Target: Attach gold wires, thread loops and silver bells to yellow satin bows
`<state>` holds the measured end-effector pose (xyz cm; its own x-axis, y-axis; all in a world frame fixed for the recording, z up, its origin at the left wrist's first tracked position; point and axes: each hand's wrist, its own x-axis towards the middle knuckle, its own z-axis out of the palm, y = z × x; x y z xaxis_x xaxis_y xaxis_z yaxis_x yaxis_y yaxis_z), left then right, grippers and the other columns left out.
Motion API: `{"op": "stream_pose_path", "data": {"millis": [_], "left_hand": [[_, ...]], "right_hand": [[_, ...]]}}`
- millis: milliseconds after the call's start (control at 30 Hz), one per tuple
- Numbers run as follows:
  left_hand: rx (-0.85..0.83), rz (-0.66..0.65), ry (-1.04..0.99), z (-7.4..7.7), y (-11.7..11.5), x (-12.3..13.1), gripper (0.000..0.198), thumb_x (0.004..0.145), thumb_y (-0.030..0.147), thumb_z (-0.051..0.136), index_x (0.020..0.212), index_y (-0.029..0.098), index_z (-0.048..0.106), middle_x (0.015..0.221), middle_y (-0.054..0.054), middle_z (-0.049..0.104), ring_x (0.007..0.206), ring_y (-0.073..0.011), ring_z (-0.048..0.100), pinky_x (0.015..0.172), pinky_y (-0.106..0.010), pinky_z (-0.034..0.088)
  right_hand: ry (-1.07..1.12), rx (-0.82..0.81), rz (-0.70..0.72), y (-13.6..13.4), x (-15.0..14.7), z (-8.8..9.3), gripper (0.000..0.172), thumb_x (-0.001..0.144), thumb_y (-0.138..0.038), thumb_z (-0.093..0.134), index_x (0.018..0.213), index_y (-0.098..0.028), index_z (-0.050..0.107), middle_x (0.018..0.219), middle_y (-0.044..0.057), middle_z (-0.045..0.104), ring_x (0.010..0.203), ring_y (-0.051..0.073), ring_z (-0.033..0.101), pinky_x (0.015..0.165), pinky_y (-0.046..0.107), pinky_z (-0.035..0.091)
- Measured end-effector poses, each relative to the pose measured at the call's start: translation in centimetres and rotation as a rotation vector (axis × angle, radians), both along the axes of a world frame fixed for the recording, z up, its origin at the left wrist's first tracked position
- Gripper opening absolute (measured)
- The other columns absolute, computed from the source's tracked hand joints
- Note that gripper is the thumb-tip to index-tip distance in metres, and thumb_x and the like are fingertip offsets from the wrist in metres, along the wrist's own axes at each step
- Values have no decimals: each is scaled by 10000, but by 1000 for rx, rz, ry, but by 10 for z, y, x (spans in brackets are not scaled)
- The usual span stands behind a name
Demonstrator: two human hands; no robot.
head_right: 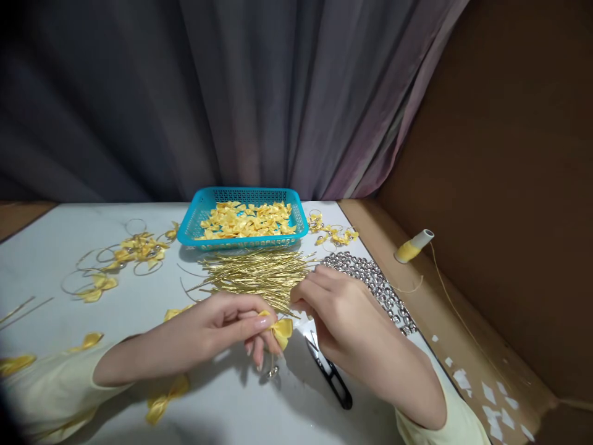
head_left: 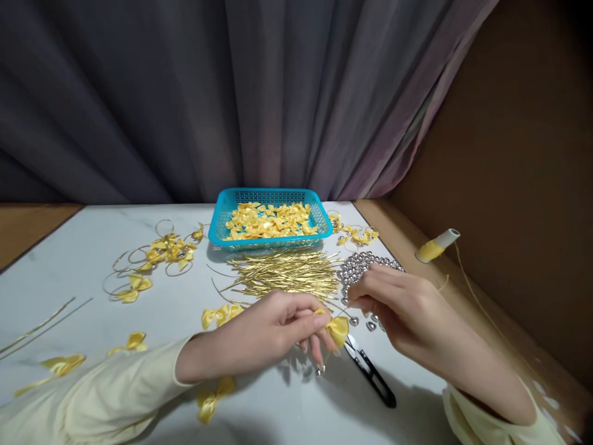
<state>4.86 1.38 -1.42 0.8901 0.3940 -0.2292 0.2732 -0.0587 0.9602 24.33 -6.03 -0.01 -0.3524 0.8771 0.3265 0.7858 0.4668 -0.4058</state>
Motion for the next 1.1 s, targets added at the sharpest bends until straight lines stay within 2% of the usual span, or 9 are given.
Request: {"op": "stream_pose_path", "data": {"millis": [400, 533, 633, 767, 900, 1000, 1100], "left_hand": [[114, 28, 18, 1, 1, -1, 320, 912, 342, 376, 865, 165, 638, 727, -13, 661, 660, -127, 602, 579, -210, 414], [214, 45, 19, 0, -1, -3, 329, 918, 342, 362, 851, 183, 642, 721, -1, 655, 630, -119, 588, 582, -214, 413], [337, 115, 2, 0, 0, -3, 317, 917, 341, 368, 846, 195, 640, 683, 13, 632, 650, -124, 584, 622, -222, 422], [410, 286, -121, -4, 4, -1, 257, 910, 324, 402, 842, 196, 615, 811, 4, 656, 770, -138, 602, 713, -236, 437], [369, 431, -183, -15, 10, 6, 229, 899, 333, 424, 864, 180, 590, 877, -28, 662, 854, -170, 605, 781, -279, 438], [257, 446, -258, -22, 11, 11, 224, 897, 340, 424, 866, 166, 561, 864, -49, 676, 859, -182, 622, 784, -296, 449], [143, 443, -274, -24, 8, 13, 234, 895, 368, 423, 892, 163, 534, 830, -60, 678, 789, -185, 636, 737, -313, 471]], "right_hand": [[-21, 57, -31, 0, -2, 1, 280, 728, 49, 364, 756, -170, 538, 643, 7, 554, 597, 128, 491, 548, 226, 349], [4, 34, -49, -1, -3, 5, 274, 753, 29, 374, 775, -180, 551, 632, 2, 572, 560, 121, 518, 519, 218, 362], [107, 36, -73, -5, -5, 12, 241, 784, 6, 406, 769, -184, 553, 634, 4, 587, 539, 115, 524, 494, 214, 372], [342, 63, -88, -17, -11, 24, 165, 823, -76, 497, 749, -202, 574, 647, 4, 603, 558, 119, 553, 500, 221, 418], [624, 137, -182, -26, -19, 35, 110, 808, -139, 580, 768, -234, 618, 657, 3, 609, 473, 108, 525, 370, 216, 380], [732, 189, -213, -22, -24, 50, 116, 818, -160, 577, 805, -261, 634, 689, 6, 616, 400, 101, 487, 316, 240, 350], [749, 267, -215, -13, -29, 75, 96, 812, -193, 593, 773, -267, 640, 661, -1, 608, 402, 118, 509, 322, 266, 353]]}}
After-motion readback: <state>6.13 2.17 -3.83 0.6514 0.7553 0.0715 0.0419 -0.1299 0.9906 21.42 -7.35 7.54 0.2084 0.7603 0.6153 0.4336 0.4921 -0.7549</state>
